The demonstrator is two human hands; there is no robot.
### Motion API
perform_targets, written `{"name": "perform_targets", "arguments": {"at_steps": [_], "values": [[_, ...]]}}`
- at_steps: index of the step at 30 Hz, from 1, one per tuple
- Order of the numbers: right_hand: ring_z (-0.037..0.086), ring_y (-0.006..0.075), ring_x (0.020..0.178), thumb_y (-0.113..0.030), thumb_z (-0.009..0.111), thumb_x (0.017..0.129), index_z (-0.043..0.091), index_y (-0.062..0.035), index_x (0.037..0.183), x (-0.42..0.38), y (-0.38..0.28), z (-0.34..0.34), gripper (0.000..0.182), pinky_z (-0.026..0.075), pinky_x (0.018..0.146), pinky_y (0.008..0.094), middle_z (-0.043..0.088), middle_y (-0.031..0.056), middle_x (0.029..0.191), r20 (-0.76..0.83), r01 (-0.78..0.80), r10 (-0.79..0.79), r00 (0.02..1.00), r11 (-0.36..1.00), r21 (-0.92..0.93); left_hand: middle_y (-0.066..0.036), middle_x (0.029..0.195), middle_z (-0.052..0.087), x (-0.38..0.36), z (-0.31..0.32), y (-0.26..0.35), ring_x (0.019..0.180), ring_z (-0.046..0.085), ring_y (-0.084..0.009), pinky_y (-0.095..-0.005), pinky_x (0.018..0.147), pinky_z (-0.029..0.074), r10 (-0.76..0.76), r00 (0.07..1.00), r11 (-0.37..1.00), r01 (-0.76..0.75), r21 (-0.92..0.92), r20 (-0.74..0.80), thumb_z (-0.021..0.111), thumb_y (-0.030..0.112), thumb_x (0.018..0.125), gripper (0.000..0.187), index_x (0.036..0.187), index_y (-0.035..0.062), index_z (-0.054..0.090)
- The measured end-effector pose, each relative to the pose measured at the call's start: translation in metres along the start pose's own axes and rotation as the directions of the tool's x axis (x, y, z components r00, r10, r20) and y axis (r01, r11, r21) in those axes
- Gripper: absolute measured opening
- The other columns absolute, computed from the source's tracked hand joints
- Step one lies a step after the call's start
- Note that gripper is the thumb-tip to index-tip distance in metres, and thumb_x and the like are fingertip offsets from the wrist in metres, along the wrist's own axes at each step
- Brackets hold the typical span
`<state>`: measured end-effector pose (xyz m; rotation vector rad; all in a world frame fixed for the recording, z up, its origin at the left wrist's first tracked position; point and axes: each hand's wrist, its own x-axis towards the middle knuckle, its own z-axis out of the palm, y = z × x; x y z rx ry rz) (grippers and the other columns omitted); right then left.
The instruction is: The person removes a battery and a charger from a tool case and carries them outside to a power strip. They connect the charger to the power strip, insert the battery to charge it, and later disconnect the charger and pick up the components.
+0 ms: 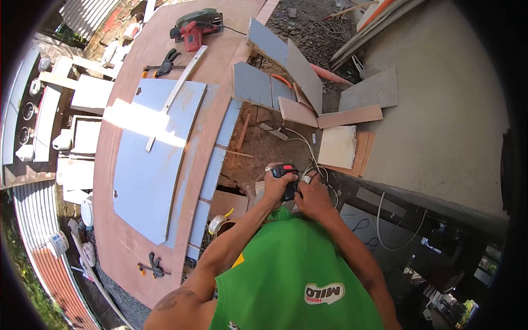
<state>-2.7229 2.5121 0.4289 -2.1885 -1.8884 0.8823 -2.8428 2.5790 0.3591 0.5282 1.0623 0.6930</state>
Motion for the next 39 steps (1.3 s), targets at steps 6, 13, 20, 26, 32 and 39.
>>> {"name": "perform_targets", "arguments": {"at_steps": [6, 13, 20, 26, 32, 39], "values": [[0.059, 0.0451, 0.095, -0.030, 0.070, 0.078, 0.055, -0.0086, 0.117, 0.045, -0.024, 0.024, 0.047, 0.050, 0.080, 0.0502, 0.050, 0.0305, 0.113, 0.104, 0.041, -0.049, 0.993, 0.996, 0.073, -0.010, 0.097, 0.060, 0.018, -0.056, 0.003, 0.084, 0.064, -0.0201, -0.0340, 0.072, 0.058, -0.012, 0.993, 0.992, -0.004, -0.129, -0.121, 0.072, -0.001, 0.070, 0.054, 0.116, 0.0050, 0.045], [0.057, 0.0310, 0.111, -0.032, 0.069, 0.083, 0.029, -0.0167, 0.151, 0.052, -0.015, -0.029, 0.081, 0.045, 0.096, 0.0448, 0.046, 0.0205, 0.138, 0.405, -0.184, -0.120, 0.906, 0.751, 0.634, -0.011, 0.095, 0.060, 0.020, -0.135, 0.009, 0.076, 0.067, -0.0195, -0.0341, 0.063, 0.060, 0.012, 0.934, 0.965, -0.104, -0.240, -0.357, 0.071, 0.001, 0.072, 0.050, 0.115, 0.0022, 0.044], [0.062, 0.0214, 0.081, -0.060, 0.031, 0.099, 0.043, -0.0140, 0.140, 0.092, 0.091, -0.004, 0.063, 0.053, 0.061, 0.0420, 0.061, 0.0156, 0.109, 0.571, -0.612, -0.225, 0.790, -0.223, 0.759, -0.011, 0.096, 0.065, 0.053, -0.181, 0.063, 0.078, 0.066, -0.0172, -0.0301, 0.065, 0.058, 0.376, 0.656, 0.925, -0.306, 0.224, -0.655, 0.083, 0.016, 0.072, 0.058, 0.118, -0.0011, 0.051], [0.060, 0.0197, 0.083, -0.069, 0.056, 0.083, 0.055, -0.0142, 0.123, 0.222, 0.148, 0.080, 0.068, 0.052, 0.073, 0.0398, 0.057, 0.0059, 0.104, 0.544, -0.594, -0.254, 0.800, -0.198, 0.780, -0.020, 0.096, 0.067, 0.144, -0.211, 0.094, 0.080, 0.068, -0.0196, -0.0281, 0.064, 0.058, 0.466, 0.505, 0.883, -0.213, 0.419, -0.726, 0.090, 0.026, 0.066, 0.083, 0.125, -0.0082, 0.043], [0.060, 0.0205, 0.085, -0.062, 0.054, 0.089, 0.054, -0.0140, 0.123, 0.269, 0.193, 0.162, 0.058, 0.053, 0.074, 0.0398, 0.057, 0.0055, 0.107, 0.607, -0.619, -0.168, 0.777, -0.378, 0.688, -0.013, 0.088, 0.069, 0.182, -0.269, 0.107, 0.083, 0.065, -0.0162, -0.0298, 0.071, 0.054, 0.609, 0.565, 0.666, 0.018, 0.746, -0.557, 0.085, 0.035, 0.073, 0.060, 0.107, -0.0086, 0.061], [0.061, 0.0246, 0.089, -0.065, 0.046, 0.091, 0.049, -0.0118, 0.128, 0.262, 0.219, 0.202, 0.065, 0.052, 0.080, 0.0429, 0.058, 0.0096, 0.109, 0.686, -0.661, -0.168, 0.708, -0.500, 0.560, -0.006, 0.083, 0.065, 0.128, -0.177, 0.011, 0.075, 0.057, -0.0098, -0.0251, 0.072, 0.047, 0.860, 0.024, 0.506, 0.101, 0.857, -0.510, 0.067, 0.022, 0.092, 0.024, 0.098, -0.0014, 0.065]]}}
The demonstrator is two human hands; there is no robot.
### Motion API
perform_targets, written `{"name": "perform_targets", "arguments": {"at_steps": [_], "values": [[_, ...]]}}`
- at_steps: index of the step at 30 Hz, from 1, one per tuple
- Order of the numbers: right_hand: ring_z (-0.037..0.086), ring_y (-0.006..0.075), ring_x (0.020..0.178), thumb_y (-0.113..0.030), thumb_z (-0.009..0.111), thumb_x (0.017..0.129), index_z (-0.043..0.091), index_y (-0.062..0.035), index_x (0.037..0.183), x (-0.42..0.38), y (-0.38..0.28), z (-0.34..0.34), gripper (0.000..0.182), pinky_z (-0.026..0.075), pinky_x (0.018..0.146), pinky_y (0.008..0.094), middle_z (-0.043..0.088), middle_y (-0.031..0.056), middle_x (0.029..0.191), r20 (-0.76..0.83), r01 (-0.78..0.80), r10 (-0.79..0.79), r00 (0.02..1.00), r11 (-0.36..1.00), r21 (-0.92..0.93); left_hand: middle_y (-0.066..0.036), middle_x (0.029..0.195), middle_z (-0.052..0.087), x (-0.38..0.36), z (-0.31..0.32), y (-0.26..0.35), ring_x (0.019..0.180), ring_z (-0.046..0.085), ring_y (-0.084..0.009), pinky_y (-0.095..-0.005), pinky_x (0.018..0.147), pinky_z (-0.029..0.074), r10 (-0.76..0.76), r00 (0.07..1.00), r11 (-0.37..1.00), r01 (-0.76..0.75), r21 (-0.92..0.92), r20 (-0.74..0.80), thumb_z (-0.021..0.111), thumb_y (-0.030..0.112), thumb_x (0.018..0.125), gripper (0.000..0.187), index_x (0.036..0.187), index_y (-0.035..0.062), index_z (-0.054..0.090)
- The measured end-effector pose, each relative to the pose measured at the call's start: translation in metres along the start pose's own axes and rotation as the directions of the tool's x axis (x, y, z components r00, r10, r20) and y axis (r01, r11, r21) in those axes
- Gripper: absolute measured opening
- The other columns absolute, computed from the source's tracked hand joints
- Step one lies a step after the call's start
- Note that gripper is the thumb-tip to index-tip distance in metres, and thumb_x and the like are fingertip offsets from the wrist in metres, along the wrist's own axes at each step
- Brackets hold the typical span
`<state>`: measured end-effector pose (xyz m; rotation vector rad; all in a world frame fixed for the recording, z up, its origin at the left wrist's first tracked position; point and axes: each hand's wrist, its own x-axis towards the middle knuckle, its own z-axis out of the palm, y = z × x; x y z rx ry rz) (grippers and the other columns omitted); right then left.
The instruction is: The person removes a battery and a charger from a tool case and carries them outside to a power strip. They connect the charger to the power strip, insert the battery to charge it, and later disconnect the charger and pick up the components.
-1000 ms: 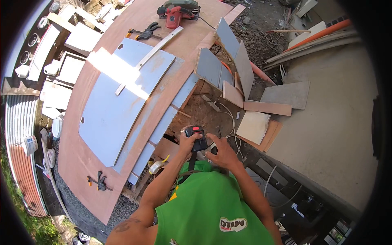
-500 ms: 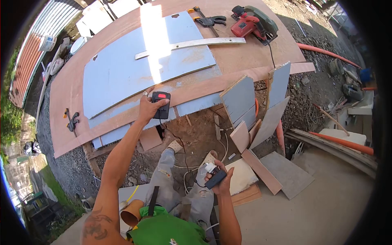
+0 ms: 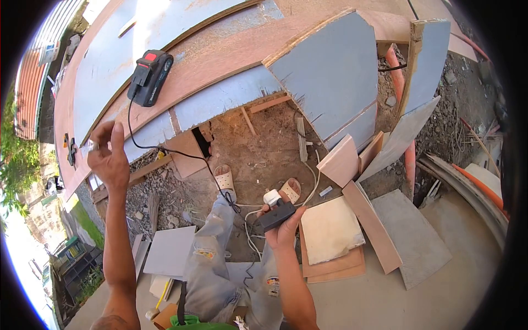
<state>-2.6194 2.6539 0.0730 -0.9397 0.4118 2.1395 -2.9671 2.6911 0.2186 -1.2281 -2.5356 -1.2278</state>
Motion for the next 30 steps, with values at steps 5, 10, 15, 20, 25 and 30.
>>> {"name": "perform_targets", "arguments": {"at_steps": [5, 10, 15, 20, 25, 30], "values": [[0.062, 0.0291, 0.097, -0.067, 0.056, 0.082, 0.047, -0.0129, 0.132, 0.011, 0.001, -0.003, 0.074, 0.052, 0.088, 0.0464, 0.058, 0.0112, 0.117, 0.005, 0.026, -0.027, 1.000, 0.975, 0.221, 0.000, 0.065, 0.059, -0.249, 0.088, -0.107, 0.056, 0.053, -0.0068, -0.0230, 0.050, 0.041, -0.631, 0.718, 0.762, 0.645, 0.061, 0.293, 0.064, 0.015, 0.091, 0.017, 0.081, 0.0005, 0.060], [0.061, 0.0301, 0.108, -0.043, 0.061, 0.093, 0.044, -0.0094, 0.138, 0.047, -0.032, -0.002, 0.058, 0.049, 0.098, 0.0472, 0.059, 0.0136, 0.120, 0.017, 0.011, -0.008, 1.000, 0.988, -0.153, -0.025, 0.090, 0.069, -0.388, 0.316, -0.133, 0.085, 0.069, -0.0344, -0.0403, 0.075, 0.054, -0.476, 0.275, 0.820, 0.482, 0.308, 0.835, 0.070, 0.027, 0.083, 0.039, 0.099, -0.0077, 0.066], [0.058, 0.0112, 0.101, -0.016, 0.065, 0.093, 0.044, -0.0011, 0.132, 0.091, -0.062, -0.015, 0.047, 0.050, 0.090, 0.0280, 0.059, 0.0068, 0.111, -0.010, -0.025, 0.023, 1.000, 0.900, -0.435, -0.024, 0.095, 0.067, -0.429, 0.482, -0.164, 0.088, 0.066, -0.0357, -0.0443, 0.072, 0.050, -0.270, 0.429, 0.922, 0.372, 0.103, 0.862, 0.069, 0.036, 0.082, 0.058, 0.121, -0.0053, 0.058], [0.055, 0.0082, 0.096, -0.025, 0.068, 0.091, 0.048, -0.0019, 0.121, 0.099, -0.072, -0.018, 0.043, 0.047, 0.085, 0.0244, 0.058, 0.0049, 0.105, -0.023, -0.031, 0.021, 1.000, 0.776, -0.631, -0.028, 0.103, 0.061, -0.426, 0.552, -0.156, 0.100, 0.060, -0.0441, -0.0498, 0.086, 0.048, -0.445, 0.318, 0.817, 0.527, 0.234, 0.837, 0.072, 0.031, 0.082, 0.050, 0.106, -0.0099, 0.056], [0.053, 0.0067, 0.083, -0.031, 0.059, 0.096, 0.047, -0.0027, 0.123, 0.094, -0.070, -0.026, 0.041, 0.046, 0.074, 0.0227, 0.058, 0.0034, 0.094, -0.042, -0.081, 0.070, 0.997, 0.773, -0.629, -0.029, 0.105, 0.062, -0.431, 0.554, -0.166, 0.100, 0.061, -0.0439, -0.0487, 0.086, 0.049, -0.531, 0.314, 0.772, 0.562, 0.296, 0.787, 0.074, 0.033, 0.078, 0.056, 0.108, -0.0094, 0.055], [0.056, 0.0074, 0.071, -0.034, 0.049, 0.101, 0.053, -0.0034, 0.118, 0.087, -0.060, -0.030, 0.035, 0.048, 0.067, 0.0225, 0.061, 0.0048, 0.088, 0.136, 0.123, -0.016, 0.991, 0.550, -0.826, -0.031, 0.108, 0.063, -0.385, 0.489, -0.140, 0.101, 0.062, -0.0447, -0.0472, 0.086, 0.050, -0.560, 0.231, 0.753, 0.544, 0.371, 0.796, 0.073, 0.031, 0.073, 0.056, 0.108, -0.0091, 0.058]]}}
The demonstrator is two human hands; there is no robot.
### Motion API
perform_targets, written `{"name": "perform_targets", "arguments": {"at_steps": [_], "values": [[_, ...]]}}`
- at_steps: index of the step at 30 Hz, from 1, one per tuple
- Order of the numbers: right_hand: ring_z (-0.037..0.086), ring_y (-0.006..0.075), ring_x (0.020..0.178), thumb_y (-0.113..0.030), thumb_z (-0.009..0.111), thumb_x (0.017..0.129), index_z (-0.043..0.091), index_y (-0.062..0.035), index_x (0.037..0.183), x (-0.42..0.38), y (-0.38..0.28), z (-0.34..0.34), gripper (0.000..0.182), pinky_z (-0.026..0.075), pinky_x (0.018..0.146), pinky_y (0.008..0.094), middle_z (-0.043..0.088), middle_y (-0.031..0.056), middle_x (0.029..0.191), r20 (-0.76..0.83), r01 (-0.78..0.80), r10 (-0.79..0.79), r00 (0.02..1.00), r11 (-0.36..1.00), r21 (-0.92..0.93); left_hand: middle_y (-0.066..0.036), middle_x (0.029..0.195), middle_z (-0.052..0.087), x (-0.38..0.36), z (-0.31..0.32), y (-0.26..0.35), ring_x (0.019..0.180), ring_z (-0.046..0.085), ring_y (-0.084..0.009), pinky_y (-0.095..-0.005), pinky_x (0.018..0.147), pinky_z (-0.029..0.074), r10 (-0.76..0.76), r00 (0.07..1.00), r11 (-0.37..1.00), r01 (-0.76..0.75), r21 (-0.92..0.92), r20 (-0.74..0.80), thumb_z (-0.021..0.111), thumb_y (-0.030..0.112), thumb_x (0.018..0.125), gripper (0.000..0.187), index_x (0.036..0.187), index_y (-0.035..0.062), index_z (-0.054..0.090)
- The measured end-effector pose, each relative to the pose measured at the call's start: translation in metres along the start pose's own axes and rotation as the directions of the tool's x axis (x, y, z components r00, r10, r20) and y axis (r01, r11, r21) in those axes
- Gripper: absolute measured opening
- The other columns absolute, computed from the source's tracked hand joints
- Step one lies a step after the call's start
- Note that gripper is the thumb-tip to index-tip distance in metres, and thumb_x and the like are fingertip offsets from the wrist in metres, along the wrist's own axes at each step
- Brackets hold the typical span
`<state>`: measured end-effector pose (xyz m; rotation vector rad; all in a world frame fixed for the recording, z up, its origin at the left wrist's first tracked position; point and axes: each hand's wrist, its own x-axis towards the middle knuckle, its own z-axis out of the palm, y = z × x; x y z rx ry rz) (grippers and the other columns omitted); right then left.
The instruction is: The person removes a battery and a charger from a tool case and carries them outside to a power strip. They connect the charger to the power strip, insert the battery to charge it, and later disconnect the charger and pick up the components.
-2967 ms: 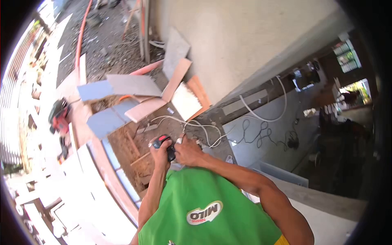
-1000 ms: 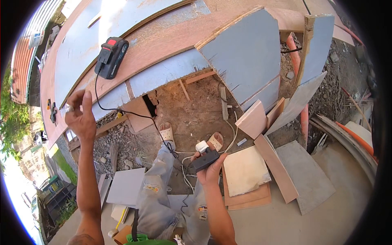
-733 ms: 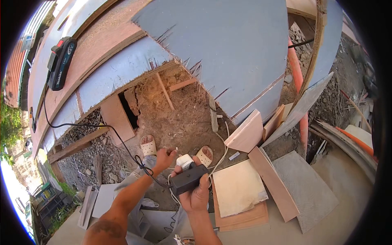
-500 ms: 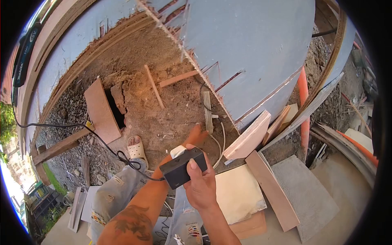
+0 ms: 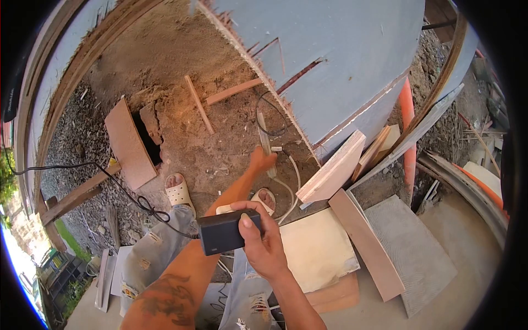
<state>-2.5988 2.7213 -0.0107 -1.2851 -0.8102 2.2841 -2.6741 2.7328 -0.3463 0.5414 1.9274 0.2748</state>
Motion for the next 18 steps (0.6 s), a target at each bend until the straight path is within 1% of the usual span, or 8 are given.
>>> {"name": "perform_targets", "arguments": {"at_steps": [1, 2, 4, 6, 8, 12, 15, 18], "values": [[0.062, 0.0115, 0.088, -0.030, 0.041, 0.103, 0.048, -0.0020, 0.124, -0.006, -0.011, -0.005, 0.036, 0.053, 0.071, 0.0257, 0.062, 0.0094, 0.107, 0.091, -0.218, 0.218, 0.972, 0.976, -0.010, -0.026, 0.101, 0.066, -0.016, -0.008, -0.001, 0.093, 0.066, -0.0371, -0.0437, 0.079, 0.052, 0.025, 0.997, 0.999, -0.027, -0.035, -0.067, 0.071, 0.025, 0.074, 0.046, 0.105, -0.0082, 0.059], [0.062, 0.0115, 0.088, -0.030, 0.041, 0.103, 0.048, -0.0020, 0.124, -0.011, -0.009, -0.003, 0.036, 0.053, 0.071, 0.0257, 0.062, 0.0094, 0.107, 0.093, -0.221, 0.220, 0.971, 0.975, -0.002, -0.026, 0.101, 0.066, -0.031, -0.018, -0.002, 0.093, 0.066, -0.0371, -0.0437, 0.079, 0.052, 0.020, 0.998, 0.999, -0.022, -0.027, -0.067, 0.071, 0.025, 0.074, 0.046, 0.105, -0.0082, 0.059], [0.064, 0.0129, 0.090, -0.027, 0.042, 0.102, 0.048, -0.0022, 0.123, -0.018, 0.002, 0.002, 0.033, 0.054, 0.072, 0.0266, 0.064, 0.0102, 0.104, 0.197, -0.231, 0.187, 0.963, 0.944, 0.234, -0.018, 0.092, 0.067, -0.060, -0.045, -0.007, 0.082, 0.066, -0.0253, -0.0370, 0.069, 0.052, 0.014, 0.984, 0.931, 0.051, -0.360, 0.176, 0.068, 0.016, 0.074, 0.037, 0.102, -0.0064, 0.060], [0.065, 0.0164, 0.088, -0.035, 0.040, 0.103, 0.049, -0.0037, 0.122, -0.027, -0.003, 0.011, 0.037, 0.056, 0.069, 0.0309, 0.064, 0.0108, 0.105, 0.232, -0.256, 0.197, 0.952, 0.931, 0.261, -0.015, 0.090, 0.066, -0.091, -0.064, -0.017, 0.079, 0.064, -0.0214, -0.0339, 0.066, 0.052, 0.007, 0.973, 0.904, 0.093, -0.416, 0.232, 0.068, 0.013, 0.073, 0.034, 0.101, -0.0052, 0.060], [0.066, 0.0210, 0.088, -0.046, 0.034, 0.102, 0.049, -0.0048, 0.121, -0.035, -0.002, 0.017, 0.048, 0.057, 0.067, 0.0366, 0.063, 0.0119, 0.108, 0.311, -0.406, 0.271, 0.911, 0.728, 0.553, -0.011, 0.087, 0.065, -0.118, -0.078, -0.027, 0.076, 0.063, -0.0174, -0.0308, 0.063, 0.051, 0.011, 0.960, 0.873, 0.128, -0.472, 0.281, 0.068, 0.010, 0.071, 0.032, 0.100, -0.0041, 0.061], [0.066, 0.0247, 0.087, -0.055, 0.032, 0.100, 0.048, -0.0056, 0.120, -0.043, -0.003, 0.027, 0.056, 0.056, 0.067, 0.0408, 0.062, 0.0130, 0.111, 0.146, -0.314, 0.281, 0.949, 0.771, 0.555, -0.009, 0.090, 0.066, -0.155, -0.095, -0.046, 0.079, 0.064, -0.0185, -0.0325, 0.067, 0.053, 0.073, 0.952, 0.752, 0.143, -0.643, 0.297, 0.067, 0.000, 0.066, 0.039, 0.104, -0.0040, 0.058], [0.066, 0.0252, 0.087, -0.063, 0.033, 0.097, 0.042, -0.0044, 0.132, -0.044, -0.021, 0.031, 0.069, 0.056, 0.070, 0.0394, 0.059, 0.0192, 0.114, 0.232, -0.311, 0.209, 0.950, 0.700, 0.643, -0.009, 0.092, 0.066, -0.183, -0.103, -0.055, 0.082, 0.065, -0.0199, -0.0347, 0.071, 0.054, 0.142, 0.972, 0.646, 0.052, -0.762, 0.186, 0.069, -0.001, 0.066, 0.046, 0.110, -0.0051, 0.055], [0.064, 0.0231, 0.082, -0.068, 0.033, 0.094, 0.037, -0.0027, 0.142, -0.041, -0.039, 0.041, 0.081, 0.054, 0.071, 0.0365, 0.056, 0.0281, 0.114, 0.247, -0.332, 0.221, 0.943, 0.628, 0.704, -0.010, 0.097, 0.066, -0.216, -0.104, -0.051, 0.093, 0.064, -0.0216, -0.0345, 0.082, 0.052, 0.333, 0.913, 0.542, -0.390, -0.744, -0.236, 0.079, 0.009, 0.067, 0.051, 0.109, -0.0054, 0.055]]}}
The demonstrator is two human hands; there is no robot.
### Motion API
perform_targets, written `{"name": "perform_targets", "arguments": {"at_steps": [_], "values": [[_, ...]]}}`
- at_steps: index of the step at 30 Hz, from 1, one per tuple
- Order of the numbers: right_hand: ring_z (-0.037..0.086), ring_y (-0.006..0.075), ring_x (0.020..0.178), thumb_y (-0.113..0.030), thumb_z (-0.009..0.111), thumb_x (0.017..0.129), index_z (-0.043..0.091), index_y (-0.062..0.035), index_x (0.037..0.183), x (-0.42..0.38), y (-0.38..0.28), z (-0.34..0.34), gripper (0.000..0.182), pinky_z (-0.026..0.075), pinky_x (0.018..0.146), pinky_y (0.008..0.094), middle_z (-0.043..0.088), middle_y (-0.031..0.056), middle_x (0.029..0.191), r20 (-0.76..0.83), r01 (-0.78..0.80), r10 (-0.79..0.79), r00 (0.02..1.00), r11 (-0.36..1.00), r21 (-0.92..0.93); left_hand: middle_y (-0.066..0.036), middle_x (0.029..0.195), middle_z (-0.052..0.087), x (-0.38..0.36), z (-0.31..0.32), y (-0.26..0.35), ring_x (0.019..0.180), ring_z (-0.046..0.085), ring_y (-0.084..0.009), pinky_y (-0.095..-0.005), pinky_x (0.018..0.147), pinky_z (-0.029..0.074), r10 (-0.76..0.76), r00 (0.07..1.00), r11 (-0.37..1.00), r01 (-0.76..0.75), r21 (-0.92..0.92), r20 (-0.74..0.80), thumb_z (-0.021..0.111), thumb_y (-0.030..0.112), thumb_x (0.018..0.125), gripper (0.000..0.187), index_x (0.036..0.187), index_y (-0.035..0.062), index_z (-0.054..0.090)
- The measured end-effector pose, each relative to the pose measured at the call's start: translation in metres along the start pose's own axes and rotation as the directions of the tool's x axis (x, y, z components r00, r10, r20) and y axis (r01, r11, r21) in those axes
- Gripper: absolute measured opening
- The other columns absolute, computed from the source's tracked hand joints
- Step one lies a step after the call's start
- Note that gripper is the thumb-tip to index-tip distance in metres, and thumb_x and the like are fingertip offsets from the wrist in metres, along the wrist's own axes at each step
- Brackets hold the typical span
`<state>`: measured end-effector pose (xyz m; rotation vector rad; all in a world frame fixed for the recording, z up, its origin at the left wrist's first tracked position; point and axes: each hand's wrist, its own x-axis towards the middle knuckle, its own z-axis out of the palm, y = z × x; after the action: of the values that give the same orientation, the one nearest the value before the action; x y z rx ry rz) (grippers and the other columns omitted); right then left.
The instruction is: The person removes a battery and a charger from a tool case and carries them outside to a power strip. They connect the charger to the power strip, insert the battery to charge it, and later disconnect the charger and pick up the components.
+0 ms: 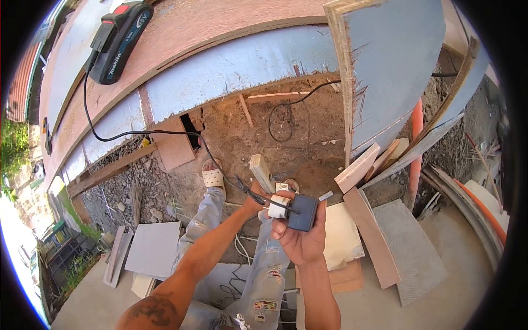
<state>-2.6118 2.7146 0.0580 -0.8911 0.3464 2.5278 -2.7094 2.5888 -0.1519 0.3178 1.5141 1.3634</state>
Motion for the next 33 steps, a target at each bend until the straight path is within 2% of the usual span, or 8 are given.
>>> {"name": "perform_targets", "arguments": {"at_steps": [1, 8, 12, 18, 21, 23, 27, 33], "values": [[0.062, 0.0224, 0.080, -0.069, 0.033, 0.094, 0.039, -0.0023, 0.140, 0.000, -0.001, 0.008, 0.081, 0.053, 0.069, 0.0358, 0.056, 0.0285, 0.113, 0.047, 0.012, -0.016, 0.999, 0.995, 0.095, -0.011, 0.099, 0.066, 0.004, -0.007, 0.014, 0.097, 0.063, -0.0205, -0.0345, 0.084, 0.050, -0.296, 0.953, 0.948, 0.285, 0.142, 0.063, 0.082, 0.013, 0.064, 0.053, 0.107, -0.0037, 0.057], [0.059, 0.0235, 0.070, -0.065, 0.033, 0.094, 0.052, -0.0008, 0.127, -0.004, -0.016, 0.042, 0.074, 0.052, 0.062, 0.0344, 0.064, 0.0237, 0.100, -0.107, 0.058, -0.060, 0.992, 0.998, -0.019, -0.016, 0.093, 0.069, -0.017, 0.005, 0.065, 0.086, 0.068, -0.0261, -0.0372, 0.078, 0.052, -0.162, 0.985, 0.901, 0.169, 0.400, -0.052, 0.081, 0.021, 0.065, 0.048, 0.102, -0.0040, 0.063], [0.058, 0.0228, 0.061, -0.056, 0.034, 0.094, 0.061, 0.0016, 0.114, 0.002, -0.017, 0.039, 0.066, 0.048, 0.043, 0.0274, 0.065, 0.0247, 0.098, -0.227, 0.099, -0.141, 0.964, 0.977, -0.188, -0.013, 0.102, 0.068, -0.012, -0.010, 0.063, 0.098, 0.064, -0.0208, -0.0363, 0.087, 0.050, -0.275, 0.961, 0.895, 0.263, 0.361, -0.019, 0.081, 0.013, 0.066, 0.050, 0.108, -0.0031, 0.059], [0.062, 0.0231, 0.059, -0.055, 0.032, 0.095, 0.062, 0.0002, 0.106, 0.041, -0.013, 0.006, 0.063, 0.049, 0.042, 0.0260, 0.068, 0.0163, 0.088, -0.019, 0.036, -0.039, 0.999, 0.985, -0.171, -0.013, 0.099, 0.068, -0.001, -0.052, 0.009, 0.091, 0.066, -0.0215, -0.0354, 0.080, 0.053, -0.269, 0.957, 0.963, 0.266, 0.040, 0.110, 0.082, 0.006, 0.062, 0.052, 0.108, -0.0043, 0.059], [0.066, 0.0250, 0.062, -0.057, 0.031, 0.096, 0.060, -0.0008, 0.109, 0.080, -0.007, 0.009, 0.065, 0.053, 0.046, 0.0283, 0.068, 0.0153, 0.087, -0.434, 0.048, -0.146, 0.889, 0.972, -0.228, -0.010, 0.100, 0.068, 0.004, -0.050, 0.048, 0.092, 0.065, -0.0187, -0.0352, 0.082, 0.053, -0.318, 0.931, 0.947, 0.319, 0.026, 0.181, 0.079, -0.003, 0.062, 0.050, 0.108, -0.0034, 0.059], [0.068, 0.0261, 0.069, -0.062, 0.038, 0.094, 0.059, -0.0006, 0.112, 0.103, -0.013, -0.016, 0.067, 0.058, 0.056, 0.0348, 0.068, 0.0149, 0.089, 0.167, -0.041, 0.096, 0.981, 0.952, -0.305, -0.010, 0.101, 0.068, 0.005, -0.050, 0.063, 0.093, 0.065, -0.0183, -0.0358, 0.084, 0.053, -0.319, 0.920, 0.948, 0.307, 0.088, 0.225, 0.076, -0.008, 0.065, 0.048, 0.109, -0.0034, 0.059], [0.067, 0.0170, 0.066, -0.052, 0.073, 0.081, 0.059, 0.0009, 0.105, 0.126, -0.011, -0.032, 0.059, 0.055, 0.052, 0.0260, 0.067, 0.0122, 0.086, 0.071, 0.013, 0.025, 0.997, 0.871, -0.492, -0.005, 0.122, 0.060, -0.003, -0.062, 0.059, 0.111, 0.060, -0.0192, -0.0378, 0.095, 0.054, -0.426, 0.877, 0.890, 0.450, -0.069, 0.223, 0.074, -0.013, 0.071, 0.065, 0.128, 0.0015, 0.048], [0.061, 0.0094, 0.056, -0.033, 0.079, 0.080, 0.060, 0.0003, 0.103, 0.131, -0.014, -0.025, 0.044, 0.050, 0.047, 0.0217, 0.066, 0.0059, 0.079, -0.069, -0.078, 0.038, 0.997, 0.577, -0.813, -0.005, 0.133, 0.052, -0.018, -0.073, 0.054, 0.118, 0.056, -0.0195, -0.0383, 0.099, 0.051, -0.416, 0.857, 0.894, 0.446, -0.034, 0.303, 0.072, -0.015, 0.071, 0.078, 0.138, 0.0089, 0.040]]}}
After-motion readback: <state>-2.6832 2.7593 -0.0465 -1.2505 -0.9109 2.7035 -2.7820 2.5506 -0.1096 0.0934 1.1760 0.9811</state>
